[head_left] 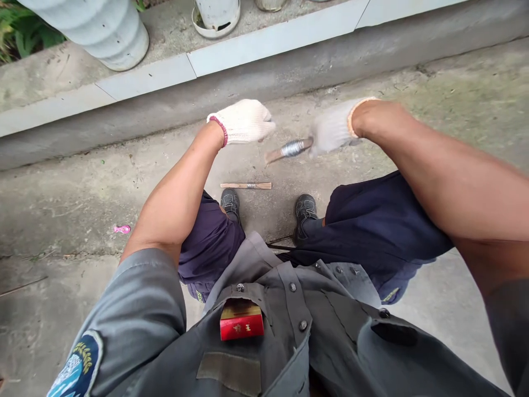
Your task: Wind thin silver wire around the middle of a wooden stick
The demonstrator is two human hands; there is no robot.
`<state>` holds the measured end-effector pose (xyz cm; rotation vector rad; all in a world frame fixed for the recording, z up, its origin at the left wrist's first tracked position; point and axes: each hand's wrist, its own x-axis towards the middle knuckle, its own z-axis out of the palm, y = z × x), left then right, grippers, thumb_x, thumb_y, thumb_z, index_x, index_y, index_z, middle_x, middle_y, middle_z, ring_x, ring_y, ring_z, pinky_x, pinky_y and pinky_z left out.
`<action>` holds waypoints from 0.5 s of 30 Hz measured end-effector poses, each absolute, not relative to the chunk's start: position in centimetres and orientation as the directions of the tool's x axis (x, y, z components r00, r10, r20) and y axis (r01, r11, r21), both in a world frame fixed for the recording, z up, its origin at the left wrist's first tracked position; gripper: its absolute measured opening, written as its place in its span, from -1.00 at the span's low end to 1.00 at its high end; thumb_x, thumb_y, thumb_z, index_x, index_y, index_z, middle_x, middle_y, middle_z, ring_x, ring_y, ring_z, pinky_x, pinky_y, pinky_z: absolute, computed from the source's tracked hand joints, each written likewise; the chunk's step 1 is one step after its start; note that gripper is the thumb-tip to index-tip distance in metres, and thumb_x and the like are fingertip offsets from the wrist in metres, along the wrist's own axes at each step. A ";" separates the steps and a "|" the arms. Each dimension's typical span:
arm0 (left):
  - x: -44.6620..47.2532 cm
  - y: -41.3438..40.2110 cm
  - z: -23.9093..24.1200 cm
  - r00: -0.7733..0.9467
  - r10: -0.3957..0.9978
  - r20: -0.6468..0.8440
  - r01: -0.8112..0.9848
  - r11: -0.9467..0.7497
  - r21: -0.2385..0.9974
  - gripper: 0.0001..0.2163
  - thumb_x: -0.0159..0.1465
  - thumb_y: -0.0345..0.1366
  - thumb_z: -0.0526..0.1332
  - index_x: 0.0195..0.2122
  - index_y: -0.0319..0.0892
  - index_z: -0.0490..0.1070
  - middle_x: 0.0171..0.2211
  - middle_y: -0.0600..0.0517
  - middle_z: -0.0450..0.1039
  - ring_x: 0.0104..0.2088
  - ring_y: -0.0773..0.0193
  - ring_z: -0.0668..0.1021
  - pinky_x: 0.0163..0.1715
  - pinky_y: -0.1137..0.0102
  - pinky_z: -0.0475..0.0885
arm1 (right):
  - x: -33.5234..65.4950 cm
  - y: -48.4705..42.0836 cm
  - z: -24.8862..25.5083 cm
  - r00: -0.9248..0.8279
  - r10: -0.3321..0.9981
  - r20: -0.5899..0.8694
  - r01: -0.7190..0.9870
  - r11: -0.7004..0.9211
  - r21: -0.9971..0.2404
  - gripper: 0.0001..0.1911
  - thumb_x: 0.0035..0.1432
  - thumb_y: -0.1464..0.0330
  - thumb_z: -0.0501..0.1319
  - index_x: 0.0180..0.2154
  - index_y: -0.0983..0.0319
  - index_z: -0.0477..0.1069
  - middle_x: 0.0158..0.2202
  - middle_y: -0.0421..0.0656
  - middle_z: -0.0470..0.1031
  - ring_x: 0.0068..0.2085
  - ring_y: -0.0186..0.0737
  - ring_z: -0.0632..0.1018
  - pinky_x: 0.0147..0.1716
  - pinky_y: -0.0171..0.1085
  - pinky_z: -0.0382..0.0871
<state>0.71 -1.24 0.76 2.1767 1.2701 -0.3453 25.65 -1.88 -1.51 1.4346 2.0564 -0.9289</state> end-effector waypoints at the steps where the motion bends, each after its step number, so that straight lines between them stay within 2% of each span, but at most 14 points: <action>1: 1.0 -1.5 0.8 0.516 0.688 -0.510 0.854 -0.374 0.361 -0.41 0.25 0.25 0.02 0.00 0.04 0.67 -0.15 0.08 0.73 0.05 -0.02 0.48 0.04 0.13 0.26 | 25.7 -1.2 -1.6 -0.260 0.674 -0.691 0.962 0.246 -0.122 -0.66 0.18 0.20 0.42 -0.43 0.35 0.51 -0.65 -0.17 0.34 -0.48 -0.33 0.38 -0.39 -0.27 0.23; 3: 1.5 -2.0 0.8 0.520 0.670 -0.530 0.852 -0.370 0.369 -0.41 0.22 0.25 0.04 -0.05 0.02 0.68 -0.18 0.04 0.73 0.03 -0.03 0.50 0.02 0.13 0.28 | 25.9 0.1 -1.0 -0.164 0.780 -0.604 0.966 0.250 0.061 -0.59 0.30 0.10 0.32 -0.34 0.35 0.55 -0.59 -0.10 0.41 -0.45 -0.28 0.41 -0.33 -0.22 0.26; 4: 1.6 -2.2 0.9 0.521 0.668 -0.532 0.852 -0.366 0.374 -0.41 0.21 0.25 0.05 -0.06 0.01 0.69 -0.19 0.02 0.73 0.03 -0.04 0.51 0.01 0.13 0.29 | 26.0 0.5 -0.5 -0.159 0.816 -0.556 0.968 0.239 0.075 -0.55 0.35 0.04 0.27 -0.28 0.34 0.56 -0.56 -0.09 0.43 -0.44 -0.26 0.42 -0.31 -0.20 0.28; 7: 1.7 -2.1 0.9 0.515 0.677 -0.525 0.853 -0.347 0.389 -0.38 0.18 0.27 0.04 -0.09 -0.03 0.71 -0.22 -0.03 0.73 0.07 -0.08 0.51 0.01 0.13 0.31 | 26.3 0.7 1.4 -0.169 0.851 -0.497 0.985 0.133 -0.106 -0.49 0.41 -0.03 0.18 -0.18 0.32 0.53 -0.51 -0.06 0.49 -0.47 -0.27 0.42 -0.34 -0.23 0.32; 10: 1.1 -1.6 0.7 0.510 0.677 -0.531 0.856 -0.338 0.391 -0.36 0.16 0.29 0.03 -0.06 0.01 0.69 -0.24 0.02 0.72 0.13 -0.06 0.47 0.05 0.15 0.29 | 26.5 -0.6 3.4 -0.165 0.868 -0.468 0.941 -0.004 -0.339 -0.55 0.40 -0.01 0.19 -0.17 0.27 0.47 -0.44 -0.06 0.54 -0.54 -0.34 0.38 -0.50 -0.31 0.25; 13: 0.3 -1.0 0.2 0.491 0.674 -0.552 0.868 -0.331 0.369 -0.36 0.19 0.31 0.01 -0.02 0.05 0.66 -0.29 0.10 0.70 0.14 0.00 0.43 0.04 0.19 0.28 | 26.6 -2.5 5.2 -0.253 0.879 -0.404 0.832 -0.016 -0.555 -0.62 0.35 0.02 0.25 -0.19 0.23 0.44 -0.38 -0.06 0.54 -0.52 -0.30 0.43 -0.60 -0.33 0.20; 15: 0.0 -0.5 -0.1 0.494 0.687 -0.532 0.867 -0.340 0.366 -0.40 0.24 0.26 0.02 0.01 0.02 0.65 -0.26 0.11 0.70 0.07 0.04 0.45 -0.03 0.20 0.30 | 26.7 -3.4 5.8 -0.340 0.844 -0.415 0.784 0.011 -0.620 -0.65 0.33 0.04 0.28 -0.22 0.21 0.45 -0.40 -0.08 0.52 -0.51 -0.27 0.46 -0.61 -0.32 0.23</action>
